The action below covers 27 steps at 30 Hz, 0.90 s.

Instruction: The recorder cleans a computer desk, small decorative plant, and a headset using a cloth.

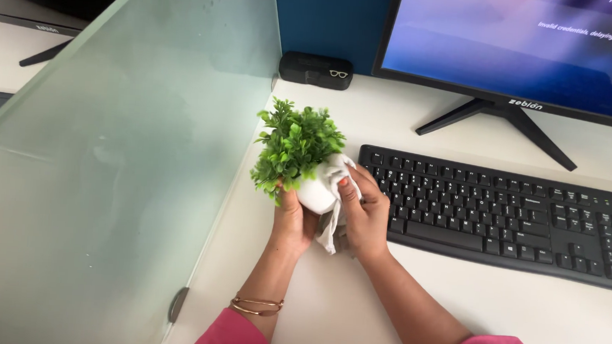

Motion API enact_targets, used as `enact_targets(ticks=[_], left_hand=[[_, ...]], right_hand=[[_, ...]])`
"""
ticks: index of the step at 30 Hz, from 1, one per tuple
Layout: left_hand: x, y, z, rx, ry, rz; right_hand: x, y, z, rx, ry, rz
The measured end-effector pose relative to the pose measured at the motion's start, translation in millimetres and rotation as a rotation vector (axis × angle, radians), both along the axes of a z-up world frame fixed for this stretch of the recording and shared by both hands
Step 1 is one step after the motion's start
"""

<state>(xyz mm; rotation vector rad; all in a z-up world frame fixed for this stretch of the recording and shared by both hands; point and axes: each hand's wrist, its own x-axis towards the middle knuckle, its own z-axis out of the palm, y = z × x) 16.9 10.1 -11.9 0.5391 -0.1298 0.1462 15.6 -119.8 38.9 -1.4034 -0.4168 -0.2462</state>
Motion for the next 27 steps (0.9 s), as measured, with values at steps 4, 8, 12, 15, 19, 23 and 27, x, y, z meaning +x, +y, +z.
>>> enact_targets(ticks=[4,8,12,15,19,23,27], left_hand=[[-5,-8,13,-0.02,0.194,0.016],[-8,-5,6,0.101,0.257,0.067],[-17,-10,31,-0.143,0.264,-0.05],[-4,-12,2,-0.153,0.233,0.017],[1,-16,-5,-0.094,0.336,0.133],[-8,-13,12,-0.131,0.372,0.114],[-22,-4,44,-0.141,0.328,0.17]], right_hand=[[-26,7,23,-0.312,-0.09,-0.203],[-41,16,45,-0.593,-0.48,-0.3],[-25,3,22,-0.4,-0.313,-0.141],[-14,3,4,-0.229,-0.185,-0.066],[-26,11,21,-0.347,-0.189,-0.144],[-33,17,29,-0.556,-0.49,-0.199],[-13,7,1,-0.219,-0.208,0.13]])
